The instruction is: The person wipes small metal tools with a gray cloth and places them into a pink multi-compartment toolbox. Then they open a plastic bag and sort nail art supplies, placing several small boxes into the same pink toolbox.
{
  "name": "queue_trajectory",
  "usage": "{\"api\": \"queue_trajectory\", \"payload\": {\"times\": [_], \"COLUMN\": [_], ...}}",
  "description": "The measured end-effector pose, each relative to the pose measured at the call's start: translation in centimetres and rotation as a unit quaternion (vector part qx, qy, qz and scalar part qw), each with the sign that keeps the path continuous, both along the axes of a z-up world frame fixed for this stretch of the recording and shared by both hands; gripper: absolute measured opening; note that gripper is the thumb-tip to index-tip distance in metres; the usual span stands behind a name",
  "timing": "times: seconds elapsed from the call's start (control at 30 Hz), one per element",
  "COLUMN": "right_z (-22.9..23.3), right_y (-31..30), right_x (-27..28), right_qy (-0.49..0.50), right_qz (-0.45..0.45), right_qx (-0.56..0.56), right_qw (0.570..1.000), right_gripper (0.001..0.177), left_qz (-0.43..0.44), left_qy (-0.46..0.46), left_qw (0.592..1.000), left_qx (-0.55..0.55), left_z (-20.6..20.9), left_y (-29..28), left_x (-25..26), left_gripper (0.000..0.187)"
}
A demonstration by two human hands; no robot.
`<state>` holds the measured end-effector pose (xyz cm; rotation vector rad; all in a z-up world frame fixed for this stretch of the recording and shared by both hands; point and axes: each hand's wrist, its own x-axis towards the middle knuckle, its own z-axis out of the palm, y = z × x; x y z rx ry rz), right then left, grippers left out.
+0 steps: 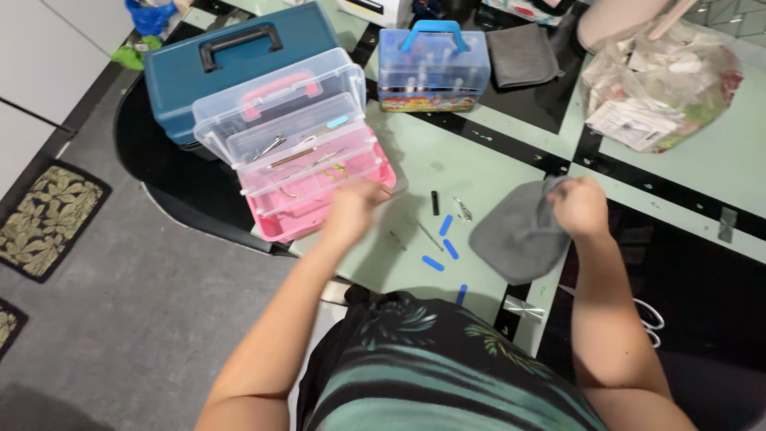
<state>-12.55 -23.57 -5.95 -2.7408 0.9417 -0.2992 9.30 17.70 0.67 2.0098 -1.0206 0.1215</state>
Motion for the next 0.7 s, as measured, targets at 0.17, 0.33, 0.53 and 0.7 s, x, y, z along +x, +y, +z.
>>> {"api": "queue_trajectory", "payload": {"times": [0.17, 0.33, 0.53, 0.7], "right_z": [0.6, 1.1, 0.5, 0.1], "right_y": [2.6, 3.7, 3.7, 4.1], "right_x": [0.3, 0.5, 0.1, -0.4], "right_qy": [0.139, 0.065, 0.087, 0.143], "right_qz": [-0.045, -0.028, -0.035, -0.042], "right_qx": [0.051, 0.080, 0.082, 0.097], "right_qw": [0.988, 0.994, 0.992, 0.984], "right_gripper": [0.050, 0.045, 0.046, 0.047], "left_qz": [0.160, 0.133, 0.143, 0.175], "left_qy": [-0.045, -0.032, -0.070, -0.114], "left_qw": [0.986, 0.987, 0.968, 0.937], "left_qx": [0.010, 0.080, 0.195, 0.279], "left_z": [3.7, 3.6, 1.7, 1.9], "left_y": [8.6, 9.0, 7.1, 6.2], "left_x": [7.9, 10.8, 11.3, 11.6], "left_gripper": [0.018, 0.013, 0.012, 0.025]}}
